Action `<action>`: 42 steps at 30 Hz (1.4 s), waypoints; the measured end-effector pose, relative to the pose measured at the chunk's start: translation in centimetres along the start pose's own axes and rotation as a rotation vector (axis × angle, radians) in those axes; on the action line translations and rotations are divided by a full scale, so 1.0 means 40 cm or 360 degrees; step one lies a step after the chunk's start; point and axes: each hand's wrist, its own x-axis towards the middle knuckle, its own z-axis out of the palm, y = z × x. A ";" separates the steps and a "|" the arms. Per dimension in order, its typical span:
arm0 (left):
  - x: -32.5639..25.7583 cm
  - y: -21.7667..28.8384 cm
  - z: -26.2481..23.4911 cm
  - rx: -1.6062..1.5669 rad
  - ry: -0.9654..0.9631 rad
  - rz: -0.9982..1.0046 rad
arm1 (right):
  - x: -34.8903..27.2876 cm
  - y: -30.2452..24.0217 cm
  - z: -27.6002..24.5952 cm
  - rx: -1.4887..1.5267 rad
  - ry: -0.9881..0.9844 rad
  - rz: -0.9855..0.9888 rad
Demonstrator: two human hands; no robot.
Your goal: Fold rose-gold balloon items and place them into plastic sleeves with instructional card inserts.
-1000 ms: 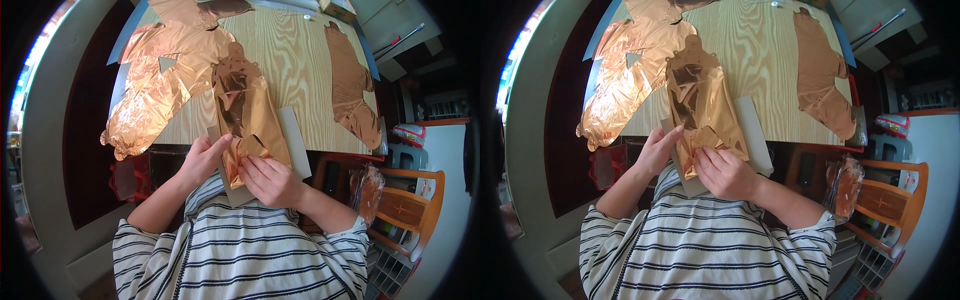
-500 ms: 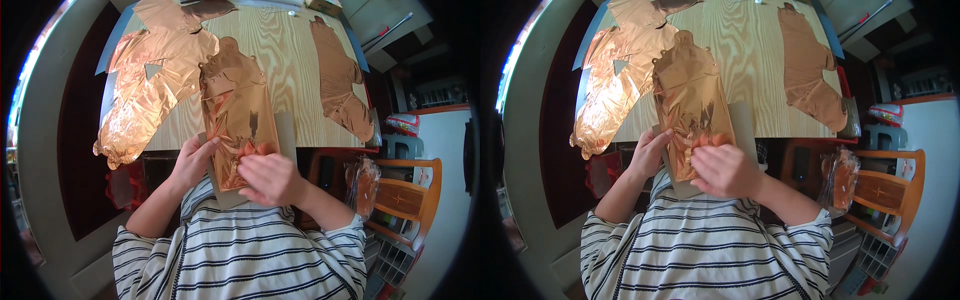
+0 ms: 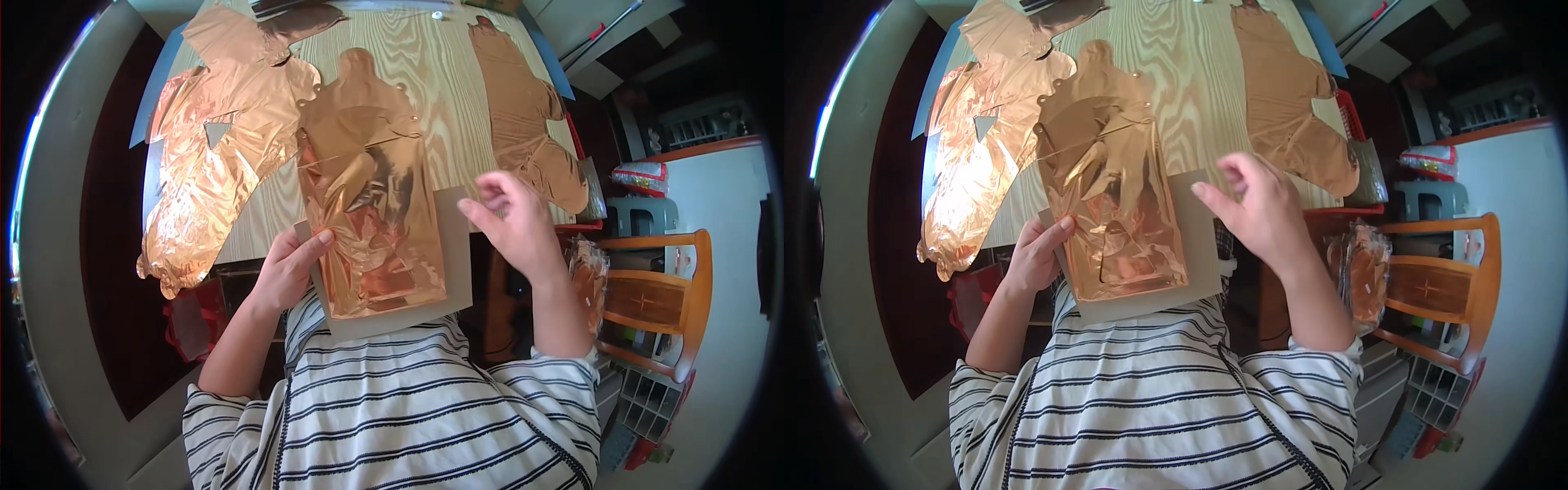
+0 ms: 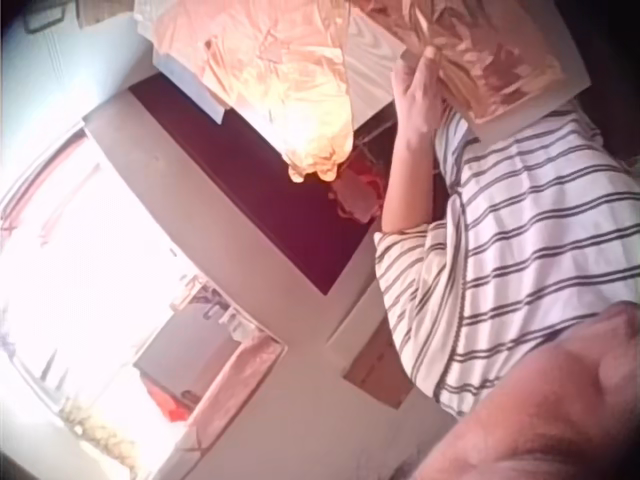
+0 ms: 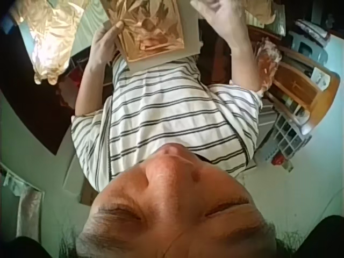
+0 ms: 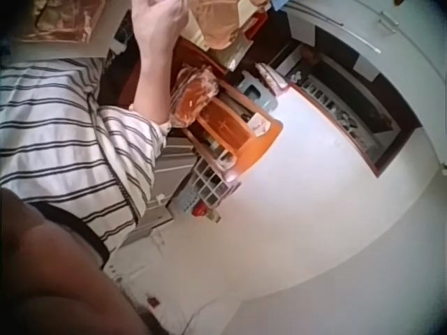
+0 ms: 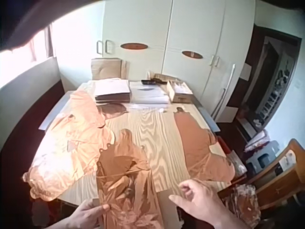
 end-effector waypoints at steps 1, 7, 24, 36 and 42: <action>-0.001 -0.002 -0.007 -0.0028 0.0019 0.0018 | -0.032 -0.013 -0.004 -0.0238 0.0249 -0.0121; -0.006 0.002 -0.010 -0.0091 0.0029 -0.0008 | -0.182 0.026 0.066 0.1125 -0.0704 0.0733; 0.060 0.016 -0.001 -0.0003 0.0256 0.0167 | -0.122 0.019 0.145 0.1273 -0.0456 0.0658; 0.153 0.118 0.042 0.2252 0.0811 0.0429 | -0.008 0.044 0.161 0.0724 -0.0061 0.0328; 0.141 0.058 0.051 0.2763 0.0105 0.1349 | -0.010 0.016 0.159 0.0424 -0.0032 0.0223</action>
